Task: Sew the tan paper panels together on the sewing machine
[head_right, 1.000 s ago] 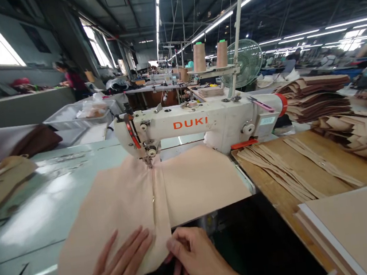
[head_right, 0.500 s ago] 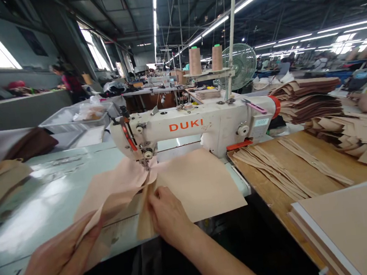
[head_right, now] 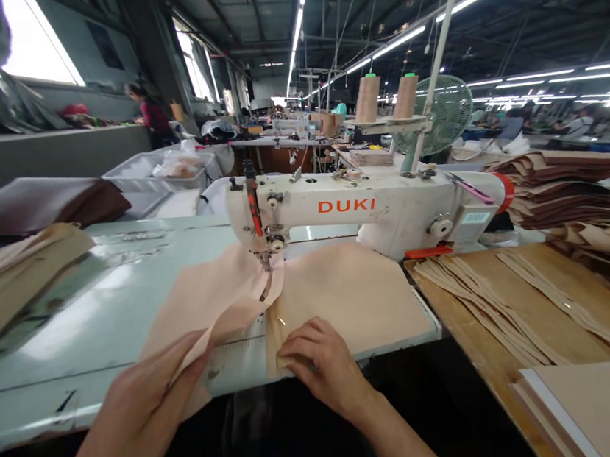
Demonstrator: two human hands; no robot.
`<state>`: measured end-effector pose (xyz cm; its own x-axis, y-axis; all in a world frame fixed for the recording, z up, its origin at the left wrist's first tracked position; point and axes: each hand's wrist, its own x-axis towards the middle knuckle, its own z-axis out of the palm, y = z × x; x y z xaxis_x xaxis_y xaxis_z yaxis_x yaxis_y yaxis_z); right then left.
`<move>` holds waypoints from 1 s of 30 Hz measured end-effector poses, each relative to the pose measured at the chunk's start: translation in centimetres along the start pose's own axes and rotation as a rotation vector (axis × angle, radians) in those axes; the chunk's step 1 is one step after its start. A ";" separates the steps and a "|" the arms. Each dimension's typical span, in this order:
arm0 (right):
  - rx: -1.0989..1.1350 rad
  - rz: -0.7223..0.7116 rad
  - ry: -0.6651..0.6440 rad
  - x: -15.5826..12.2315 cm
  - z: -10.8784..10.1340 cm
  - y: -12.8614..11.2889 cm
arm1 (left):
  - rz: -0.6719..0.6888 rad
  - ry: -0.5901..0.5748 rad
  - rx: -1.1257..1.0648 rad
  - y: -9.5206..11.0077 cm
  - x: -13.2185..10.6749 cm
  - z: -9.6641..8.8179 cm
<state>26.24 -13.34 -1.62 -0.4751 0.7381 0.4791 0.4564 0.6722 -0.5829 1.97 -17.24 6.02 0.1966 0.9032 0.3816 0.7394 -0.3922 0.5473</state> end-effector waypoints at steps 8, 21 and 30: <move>-0.035 -0.076 0.099 -0.2 1.1 -0.1 | 0.027 -0.055 -0.076 0.2 -0.5 0.4; -0.130 -0.083 0.024 -0.5 1.3 -0.1 | 0.232 -0.083 0.029 -0.4 -1.1 1.8; -0.211 -0.137 0.073 -1.6 2.3 0.7 | 0.681 -0.035 0.457 -2.9 -2.6 4.7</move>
<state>25.59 -14.21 -4.34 -0.4914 0.6366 0.5944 0.5420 0.7577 -0.3635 2.37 -17.67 -0.05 0.7116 0.5007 0.4929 0.6385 -0.7537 -0.1562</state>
